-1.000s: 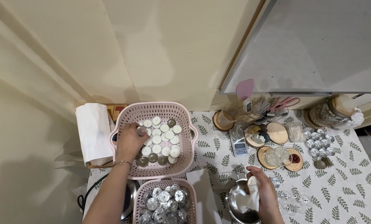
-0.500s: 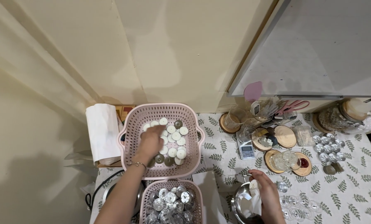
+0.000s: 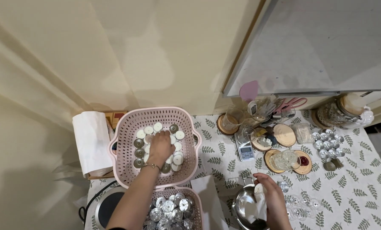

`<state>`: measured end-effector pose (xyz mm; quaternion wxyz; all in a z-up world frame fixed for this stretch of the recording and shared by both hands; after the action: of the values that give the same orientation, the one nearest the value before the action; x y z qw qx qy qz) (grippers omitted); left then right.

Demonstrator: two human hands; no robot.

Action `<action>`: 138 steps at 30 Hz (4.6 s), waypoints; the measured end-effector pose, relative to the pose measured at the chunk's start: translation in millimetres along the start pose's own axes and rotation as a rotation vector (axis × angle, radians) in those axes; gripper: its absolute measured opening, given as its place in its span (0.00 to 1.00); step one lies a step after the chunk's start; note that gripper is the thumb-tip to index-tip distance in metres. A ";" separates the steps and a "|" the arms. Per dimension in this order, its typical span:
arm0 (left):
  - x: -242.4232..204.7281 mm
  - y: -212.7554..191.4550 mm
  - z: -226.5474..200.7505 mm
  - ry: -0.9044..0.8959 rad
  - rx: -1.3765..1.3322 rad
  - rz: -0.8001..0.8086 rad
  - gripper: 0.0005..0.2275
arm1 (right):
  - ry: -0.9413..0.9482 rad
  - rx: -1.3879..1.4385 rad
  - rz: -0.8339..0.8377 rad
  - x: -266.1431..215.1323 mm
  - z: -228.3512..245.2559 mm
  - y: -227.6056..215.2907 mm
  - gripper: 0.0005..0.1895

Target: The person wipes small foil tealight cups with a paper tissue and sorts white tealight candles into a pink basket, moving items between baskets on the table. At the end they handle a small electric hot plate on the table.

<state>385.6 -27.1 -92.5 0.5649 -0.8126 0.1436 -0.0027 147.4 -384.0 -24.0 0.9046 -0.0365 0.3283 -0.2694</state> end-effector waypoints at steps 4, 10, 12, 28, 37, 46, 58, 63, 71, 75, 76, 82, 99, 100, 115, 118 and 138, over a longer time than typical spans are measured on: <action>-13.6 -13.6 16.3 -0.050 -0.019 -0.103 0.20 | 0.079 0.109 0.000 5.1 -17.7 -6.7 0.15; -23.1 -44.5 14.2 -0.129 0.116 -0.190 0.21 | 0.055 0.010 0.019 9.1 -12.1 4.8 0.15; -26.3 -53.4 7.9 -0.147 0.107 -0.188 0.25 | 0.060 0.067 0.055 5.2 -9.6 8.8 0.15; 32.5 -27.1 -19.8 0.091 0.137 -0.003 0.24 | 0.052 -0.046 -0.019 44.1 -52.7 -23.5 0.14; 54.4 -2.9 -5.2 0.143 0.171 -0.001 0.14 | 0.149 0.179 0.034 55.9 -96.0 -15.5 0.12; -20.2 -129.0 -6.0 0.054 -0.234 -0.269 0.19 | 0.072 0.083 0.082 50.1 -79.2 -11.7 0.13; -158.9 -135.2 38.2 0.059 0.008 -0.376 0.20 | -0.056 0.011 0.146 8.1 -12.5 36.8 0.14; -155.0 -120.8 45.0 0.004 -0.059 -0.321 0.20 | -0.116 -0.156 0.246 -11.8 7.8 63.9 0.12; -138.9 -95.4 34.4 -0.028 -0.086 -0.216 0.20 | -0.092 -0.051 0.258 -8.6 -7.0 50.5 0.13; -128.7 -80.5 39.7 -0.032 -0.030 -0.255 0.21 | -0.039 0.018 0.270 -2.3 -25.9 38.4 0.15; -129.8 -84.6 37.8 -0.024 -0.031 -0.251 0.21 | -0.037 0.022 0.262 -1.7 -34.5 41.8 0.15; -144.9 -95.3 26.7 -0.100 -0.065 -0.189 0.22 | -0.217 -0.261 0.446 -0.2 -122.0 85.1 0.17; -191.9 -114.8 44.1 -0.173 -0.368 -0.366 0.23 | -0.923 -1.264 0.712 -97.5 59.2 301.2 0.27; -194.8 -123.7 39.5 -0.174 -0.364 -0.372 0.23 | -0.930 -1.261 0.713 -93.7 58.4 313.5 0.27; -212.5 -121.2 66.0 -0.322 -0.444 -0.405 0.24 | -1.138 -1.356 0.656 -31.5 -9.6 379.5 0.44; -210.9 -127.3 56.8 -0.369 -0.470 -0.391 0.24 | -1.022 -1.380 0.710 -33.6 -9.3 372.9 0.36; -206.7 -129.1 59.7 -0.403 -0.454 -0.370 0.24 | -1.298 -1.502 0.973 -18.8 -32.0 397.1 0.38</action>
<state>227.0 117.8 37.1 0.3769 -0.9138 -0.1234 0.0873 299.8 -32.4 -134.7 0.6620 -0.5778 -0.1494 0.4534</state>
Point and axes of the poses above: each hand's wrist, its own x-axis towards the middle knuckle, its own y-axis out of the palm, z = x × y, the point moved 8 cm from there along x, towards the middle knuckle, and after that the axes turned 9 degrees about -x, right-handed, at the moved point
